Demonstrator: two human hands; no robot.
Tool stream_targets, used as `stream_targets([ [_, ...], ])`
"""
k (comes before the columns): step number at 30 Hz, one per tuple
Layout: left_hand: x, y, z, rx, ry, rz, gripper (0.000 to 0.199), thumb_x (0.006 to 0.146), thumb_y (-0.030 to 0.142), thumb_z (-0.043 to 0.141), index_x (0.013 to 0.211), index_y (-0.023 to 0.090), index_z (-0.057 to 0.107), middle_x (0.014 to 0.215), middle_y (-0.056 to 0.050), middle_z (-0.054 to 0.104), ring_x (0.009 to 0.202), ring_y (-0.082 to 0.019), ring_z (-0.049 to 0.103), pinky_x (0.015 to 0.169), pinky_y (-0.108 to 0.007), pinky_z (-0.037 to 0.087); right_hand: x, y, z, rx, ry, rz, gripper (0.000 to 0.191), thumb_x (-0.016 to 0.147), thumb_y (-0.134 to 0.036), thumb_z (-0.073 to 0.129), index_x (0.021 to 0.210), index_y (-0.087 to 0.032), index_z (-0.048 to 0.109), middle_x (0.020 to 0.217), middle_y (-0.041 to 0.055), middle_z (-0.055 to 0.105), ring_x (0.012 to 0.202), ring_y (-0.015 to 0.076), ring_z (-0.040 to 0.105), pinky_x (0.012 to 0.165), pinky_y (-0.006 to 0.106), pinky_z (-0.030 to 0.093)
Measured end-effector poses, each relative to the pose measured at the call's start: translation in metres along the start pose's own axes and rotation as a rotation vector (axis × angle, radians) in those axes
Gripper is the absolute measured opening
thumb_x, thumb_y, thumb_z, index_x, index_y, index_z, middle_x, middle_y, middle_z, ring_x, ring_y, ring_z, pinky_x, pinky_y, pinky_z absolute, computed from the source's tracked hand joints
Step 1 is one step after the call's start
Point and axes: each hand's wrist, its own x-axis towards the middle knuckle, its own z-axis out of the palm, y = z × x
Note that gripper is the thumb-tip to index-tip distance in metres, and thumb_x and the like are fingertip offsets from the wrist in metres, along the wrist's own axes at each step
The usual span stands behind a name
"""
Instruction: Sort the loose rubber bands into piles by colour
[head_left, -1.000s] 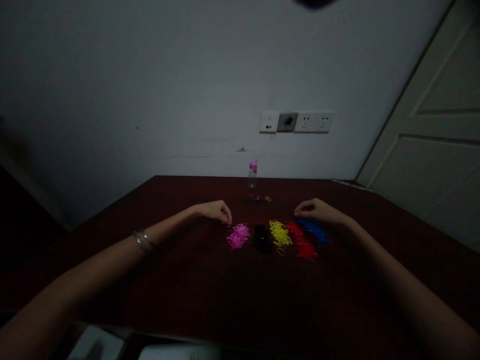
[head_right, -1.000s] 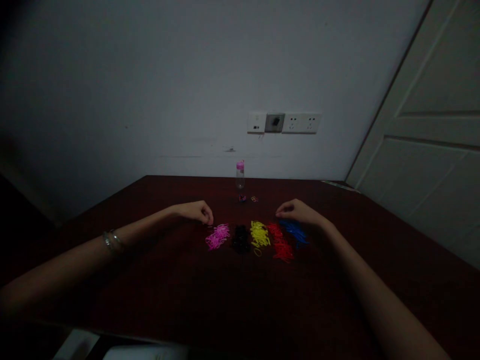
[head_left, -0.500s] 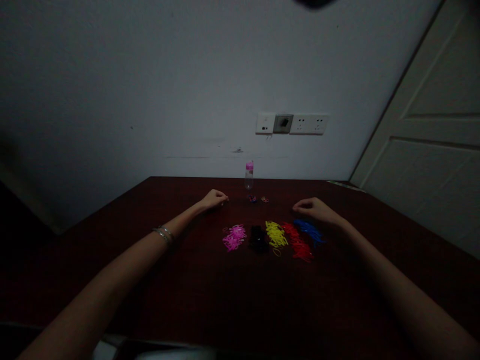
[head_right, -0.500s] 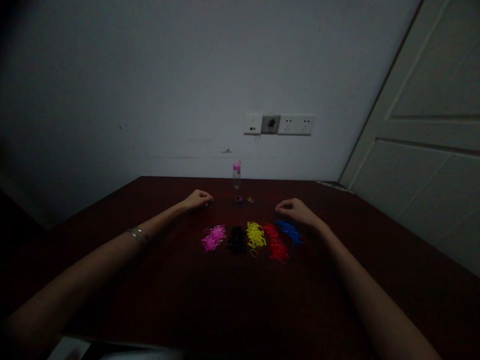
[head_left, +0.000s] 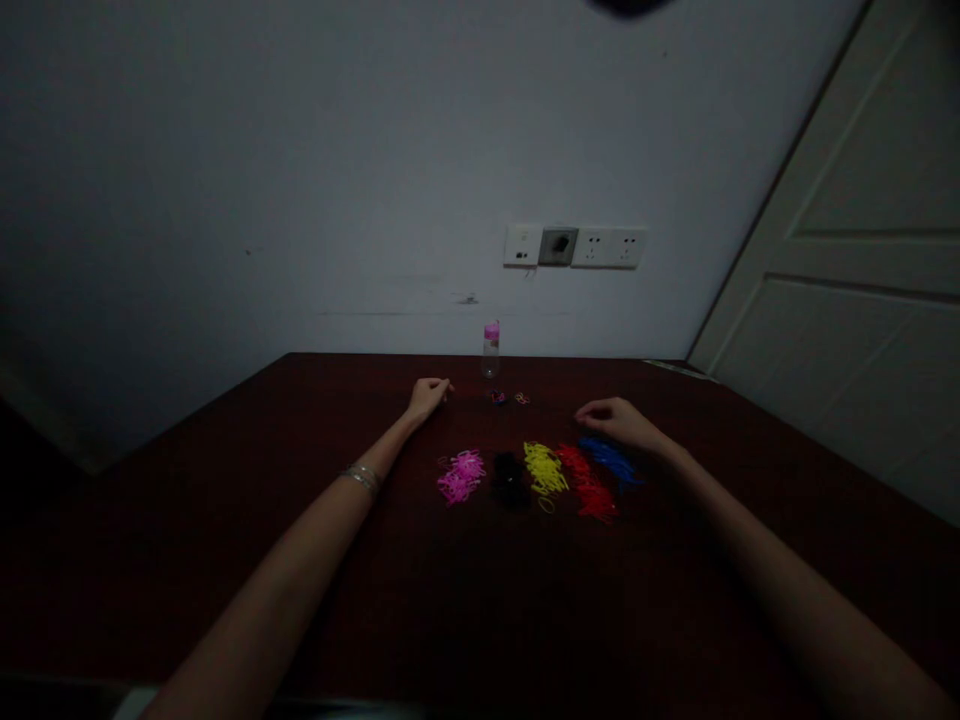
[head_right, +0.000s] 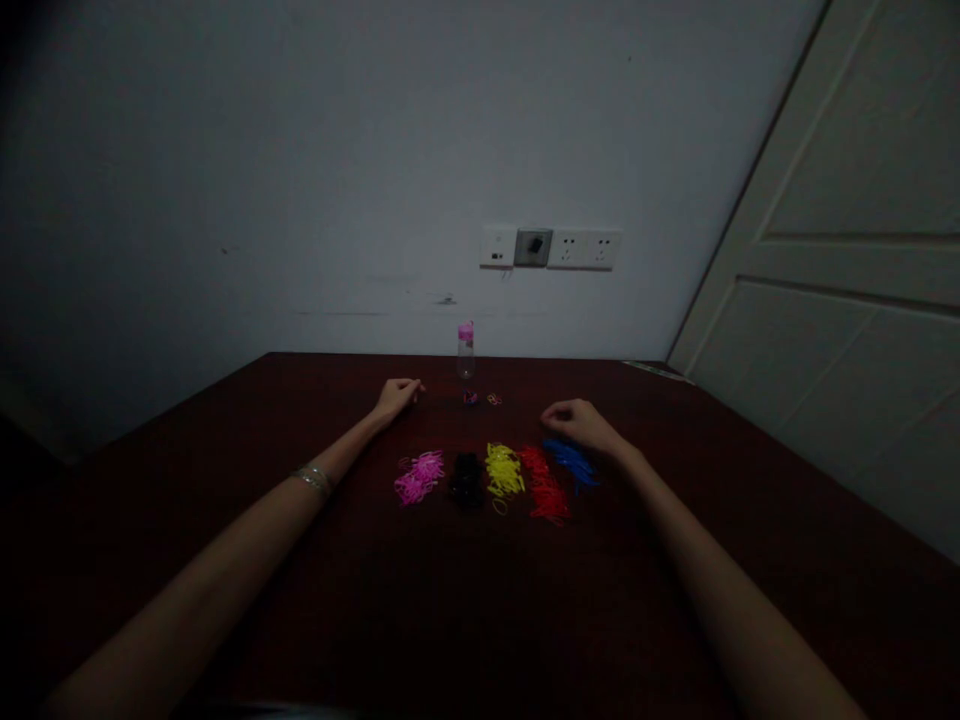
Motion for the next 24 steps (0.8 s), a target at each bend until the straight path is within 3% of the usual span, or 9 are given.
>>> stream_targets([
  [9,-0.006,-0.002,-0.002,0.031,-0.031,0.065,0.036,0.074,0.040,0.046,0.067,0.012,0.067,0.046,0.002,0.049,0.045,-0.009,0.043,0.050,-0.022,0.031,-0.001,-0.040,0.010,-0.140,-0.172,-0.288,0.021,0.074,-0.022,0.050,0.078,-0.017,0.070,0.090,0.0071,0.061,0.086,0.0182,0.057,0.082,0.030,0.043],
  [17,-0.007,-0.003,-0.003,0.045,-0.037,0.072,0.034,0.074,0.038,0.046,0.066,0.012,0.067,0.045,0.002,0.048,0.047,-0.010,0.045,0.052,-0.022,0.033,0.001,-0.042,0.020,-0.264,-0.215,-0.302,0.025,0.074,-0.015,0.048,0.078,-0.018,0.072,0.089,0.0078,0.062,0.088,0.0206,0.054,0.086,0.034,0.039],
  [24,-0.008,-0.001,-0.003,0.078,-0.037,0.063,0.033,0.075,0.036,0.045,0.067,0.012,0.067,0.046,0.002,0.049,0.048,-0.010,0.045,0.052,-0.021,0.034,0.002,-0.046,0.020,-0.253,-0.261,-0.302,0.027,0.072,-0.014,0.045,0.073,-0.017,0.072,0.077,0.0065,0.064,0.078,0.0189,0.057,0.079,0.030,0.042],
])
